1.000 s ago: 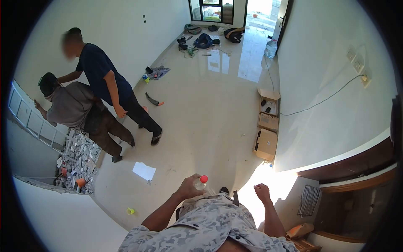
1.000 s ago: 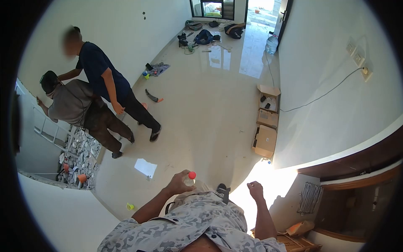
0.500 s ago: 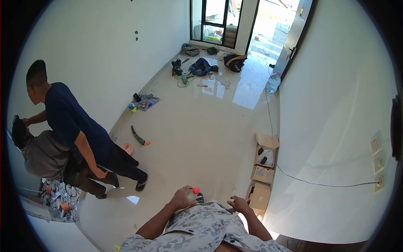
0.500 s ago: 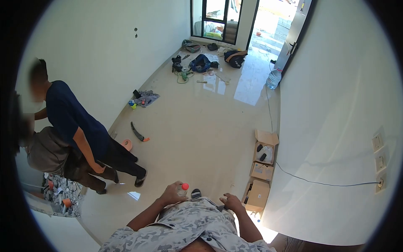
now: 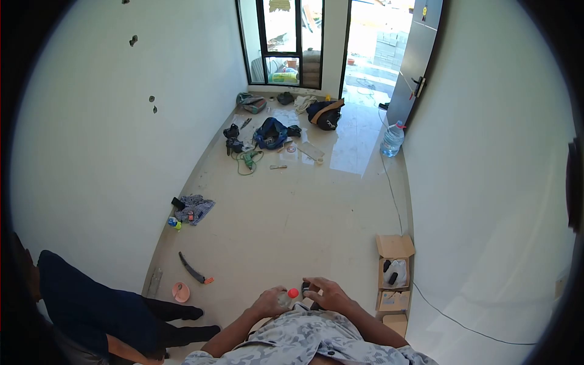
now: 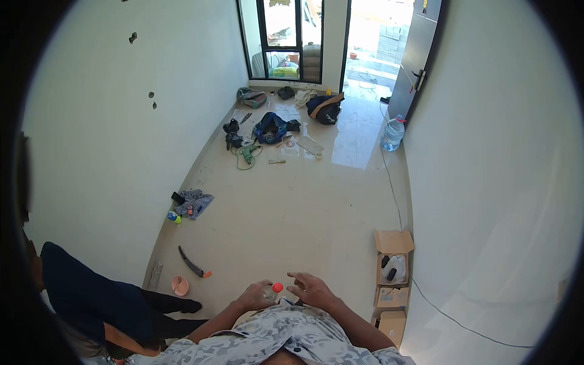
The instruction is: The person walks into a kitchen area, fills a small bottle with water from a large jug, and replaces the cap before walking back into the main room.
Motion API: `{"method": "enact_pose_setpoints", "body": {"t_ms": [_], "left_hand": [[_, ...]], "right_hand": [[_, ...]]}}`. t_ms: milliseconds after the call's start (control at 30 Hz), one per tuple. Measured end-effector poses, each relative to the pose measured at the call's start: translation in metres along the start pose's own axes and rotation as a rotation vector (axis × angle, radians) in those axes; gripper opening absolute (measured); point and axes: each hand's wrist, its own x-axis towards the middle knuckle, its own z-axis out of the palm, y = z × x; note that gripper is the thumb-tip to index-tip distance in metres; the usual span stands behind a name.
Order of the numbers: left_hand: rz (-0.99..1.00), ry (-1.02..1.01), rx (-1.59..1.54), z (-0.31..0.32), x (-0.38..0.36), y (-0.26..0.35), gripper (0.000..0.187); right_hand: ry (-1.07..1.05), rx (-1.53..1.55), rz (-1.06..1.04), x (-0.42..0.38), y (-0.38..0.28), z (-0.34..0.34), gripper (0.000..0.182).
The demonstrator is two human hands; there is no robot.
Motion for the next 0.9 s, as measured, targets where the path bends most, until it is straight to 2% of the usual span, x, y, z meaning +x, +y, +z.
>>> {"method": "enact_pose_setpoints", "body": {"t_ms": [133, 200, 267, 333, 467, 533, 633, 733, 900], "left_hand": [[0.006, 0.062, -0.082, -0.084, 0.070, -0.003, 0.079], [-0.082, 0.143, -0.082, -0.133, 0.089, 0.004, 0.079], [-0.163, 0.196, -0.141, -0.171, 0.119, -0.017, 0.079], [-0.120, 0.218, -0.119, -0.209, 0.157, -0.050, 0.079], [-0.147, 0.190, -0.133, -0.281, 0.230, -0.107, 0.077], [-0.152, 0.154, -0.144, -0.319, 0.255, -0.129, 0.076], [-0.106, 0.103, -0.116, -0.389, 0.300, -0.157, 0.073], [-0.045, 0.062, -0.059, -0.453, 0.336, -0.178, 0.071], [0.023, 0.157, -0.089, -0.528, 0.401, -0.210, 0.070]], "right_hand": [[-0.285, -0.170, -0.245, 0.149, -0.051, -0.027, 0.041], [-0.365, -0.220, -0.343, 0.222, -0.060, -0.032, 0.040], [-0.437, -0.266, -0.352, 0.281, -0.079, -0.034, 0.043], [-0.492, -0.308, -0.347, 0.343, -0.086, -0.027, 0.042], [-0.454, -0.328, -0.255, 0.467, -0.077, 0.003, 0.041], [-0.395, -0.280, -0.161, 0.508, -0.095, 0.010, 0.040], [-0.433, -0.297, -0.040, 0.577, -0.130, 0.007, 0.042], [-0.405, -0.312, -0.124, 0.637, -0.145, 0.003, 0.043], [-0.369, -0.245, -0.058, 0.740, -0.157, 0.014, 0.042]]}}
